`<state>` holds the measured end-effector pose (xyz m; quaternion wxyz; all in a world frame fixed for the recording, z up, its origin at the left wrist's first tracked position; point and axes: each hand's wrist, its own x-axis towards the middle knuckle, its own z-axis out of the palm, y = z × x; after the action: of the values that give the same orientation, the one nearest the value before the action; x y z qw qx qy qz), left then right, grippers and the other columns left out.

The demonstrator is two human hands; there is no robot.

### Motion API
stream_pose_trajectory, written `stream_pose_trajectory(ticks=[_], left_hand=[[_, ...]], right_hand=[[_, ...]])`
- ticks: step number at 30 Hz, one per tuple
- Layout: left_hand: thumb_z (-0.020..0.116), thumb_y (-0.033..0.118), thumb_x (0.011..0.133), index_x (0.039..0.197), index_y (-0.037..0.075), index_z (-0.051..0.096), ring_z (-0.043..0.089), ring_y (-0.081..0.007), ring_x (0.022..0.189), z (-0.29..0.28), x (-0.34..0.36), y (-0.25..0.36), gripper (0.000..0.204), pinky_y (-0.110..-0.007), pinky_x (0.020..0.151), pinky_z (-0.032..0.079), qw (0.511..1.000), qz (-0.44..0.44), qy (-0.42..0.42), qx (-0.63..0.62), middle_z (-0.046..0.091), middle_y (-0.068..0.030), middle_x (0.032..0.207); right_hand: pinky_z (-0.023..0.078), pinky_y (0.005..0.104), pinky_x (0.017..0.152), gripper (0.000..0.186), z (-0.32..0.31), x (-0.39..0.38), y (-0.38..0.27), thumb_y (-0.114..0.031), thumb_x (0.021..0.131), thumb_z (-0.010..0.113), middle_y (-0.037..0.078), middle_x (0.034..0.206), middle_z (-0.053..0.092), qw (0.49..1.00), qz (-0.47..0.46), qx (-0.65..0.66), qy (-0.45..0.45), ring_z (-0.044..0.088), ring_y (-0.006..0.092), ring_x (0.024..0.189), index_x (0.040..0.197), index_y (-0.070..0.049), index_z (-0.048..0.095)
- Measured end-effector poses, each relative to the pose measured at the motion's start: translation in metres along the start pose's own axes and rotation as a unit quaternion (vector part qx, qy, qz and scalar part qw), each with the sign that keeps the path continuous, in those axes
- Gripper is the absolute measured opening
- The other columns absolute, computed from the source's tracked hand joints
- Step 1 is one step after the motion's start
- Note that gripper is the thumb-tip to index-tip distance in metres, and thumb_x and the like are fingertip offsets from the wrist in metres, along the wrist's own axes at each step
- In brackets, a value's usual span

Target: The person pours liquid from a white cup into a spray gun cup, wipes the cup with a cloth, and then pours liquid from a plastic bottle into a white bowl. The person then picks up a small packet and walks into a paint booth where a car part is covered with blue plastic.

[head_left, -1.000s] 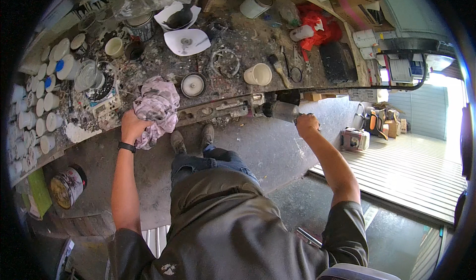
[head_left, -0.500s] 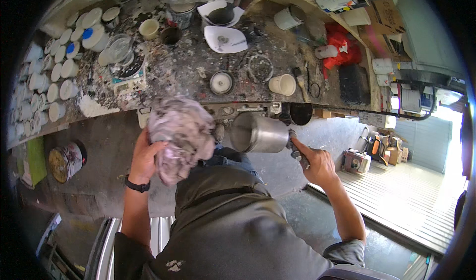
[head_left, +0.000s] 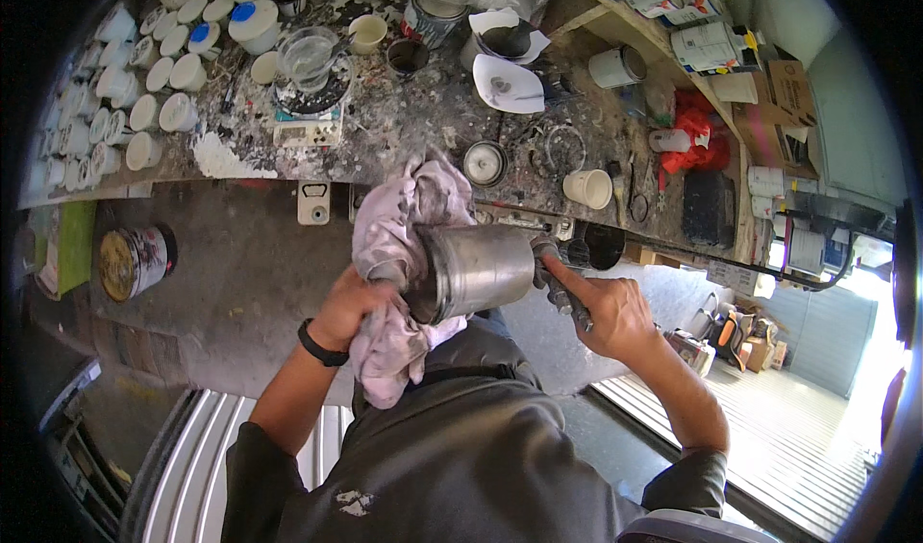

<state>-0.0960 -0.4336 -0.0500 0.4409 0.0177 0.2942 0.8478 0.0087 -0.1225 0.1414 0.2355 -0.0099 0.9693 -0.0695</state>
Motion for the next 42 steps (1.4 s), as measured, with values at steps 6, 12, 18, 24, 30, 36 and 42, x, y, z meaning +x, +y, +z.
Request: stream_pose_trajectory(ticks=[6, 12, 18, 24, 30, 36, 42], left_hand=[[0.059, 0.023, 0.098, 0.148, -0.001, 0.048, 0.061, -0.0235, 0.124, -0.031, -0.016, 0.012, 0.056, -0.037, 0.107, 0.048, 0.958, 0.056, 0.179, 0.219, 0.060, -0.0154, 0.141], [0.077, 0.014, 0.086, 0.160, 0.004, 0.031, 0.051, -0.0239, 0.137, -0.002, -0.011, 0.001, 0.088, -0.037, 0.113, 0.043, 0.992, -0.050, 0.105, 0.042, 0.048, -0.0129, 0.153], [0.082, 0.004, 0.077, 0.141, 0.002, 0.055, 0.063, -0.0226, 0.123, 0.017, 0.034, 0.003, 0.070, -0.038, 0.107, 0.048, 0.952, 0.093, 0.061, 0.285, 0.064, -0.0111, 0.136], [0.081, 0.019, 0.075, 0.127, 0.026, 0.073, 0.073, -0.0292, 0.086, 0.064, 0.028, 0.047, 0.053, -0.037, 0.073, 0.059, 0.678, 0.353, -0.234, 0.601, 0.073, -0.0126, 0.111], [0.073, 0.015, 0.087, 0.136, 0.017, 0.066, 0.073, -0.0277, 0.092, 0.058, 0.018, 0.053, 0.050, -0.037, 0.077, 0.060, 0.665, 0.319, -0.171, 0.653, 0.072, -0.0176, 0.113], [0.066, 0.004, 0.091, 0.131, -0.005, 0.062, 0.067, -0.0186, 0.113, 0.028, 0.039, -0.016, 0.042, -0.032, 0.099, 0.051, 0.940, 0.107, 0.113, 0.304, 0.071, -0.0144, 0.125], [0.056, 0.009, 0.098, 0.132, -0.003, 0.062, 0.067, -0.0215, 0.112, 0.020, 0.033, -0.038, 0.036, -0.032, 0.100, 0.051, 0.992, -0.065, 0.107, -0.020, 0.071, -0.0132, 0.123]], right_hand=[[0.053, 0.0493, 0.065, 0.095, -0.025, 0.007, -0.004, 0.000, 0.064, 0.070, 0.018, 0.076, 0.069, 1.000, 0.020, 0.006, -0.023, 0.066, 0.0413, 0.069, 0.153, -0.025, 0.051], [0.053, 0.0491, 0.064, 0.098, -0.040, 0.016, -0.017, -0.002, 0.063, 0.071, 0.016, 0.073, 0.067, 0.998, 0.016, -0.043, -0.041, 0.066, 0.0396, 0.067, 0.155, -0.026, 0.048], [0.054, 0.0495, 0.068, 0.094, -0.039, 0.021, -0.014, -0.002, 0.067, 0.067, 0.017, 0.075, 0.067, 0.989, 0.013, -0.069, -0.131, 0.066, 0.0413, 0.069, 0.156, -0.025, 0.047], [0.053, 0.0351, 0.082, 0.053, -0.035, 0.070, 0.023, -0.010, 0.077, 0.080, 0.016, 0.101, 0.076, 0.808, 0.041, 0.209, -0.550, 0.068, 0.0201, 0.088, 0.130, -0.008, 0.072], [0.056, 0.0449, 0.081, 0.057, -0.060, 0.074, 0.014, -0.018, 0.078, 0.077, 0.017, 0.096, 0.075, 0.944, -0.078, -0.004, -0.321, 0.073, 0.0320, 0.088, 0.133, -0.027, 0.070], [0.060, 0.0453, 0.072, 0.087, -0.044, 0.047, 0.002, -0.013, 0.074, 0.072, 0.011, 0.087, 0.070, 0.967, 0.037, -0.188, -0.169, 0.072, 0.0339, 0.075, 0.152, -0.041, 0.048], [0.049, 0.0481, 0.056, 0.096, 0.021, 0.043, 0.023, -0.005, 0.066, 0.072, 0.009, 0.068, 0.053, 0.946, -0.036, -0.204, 0.249, 0.057, 0.0315, 0.056, 0.157, -0.022, 0.046]])
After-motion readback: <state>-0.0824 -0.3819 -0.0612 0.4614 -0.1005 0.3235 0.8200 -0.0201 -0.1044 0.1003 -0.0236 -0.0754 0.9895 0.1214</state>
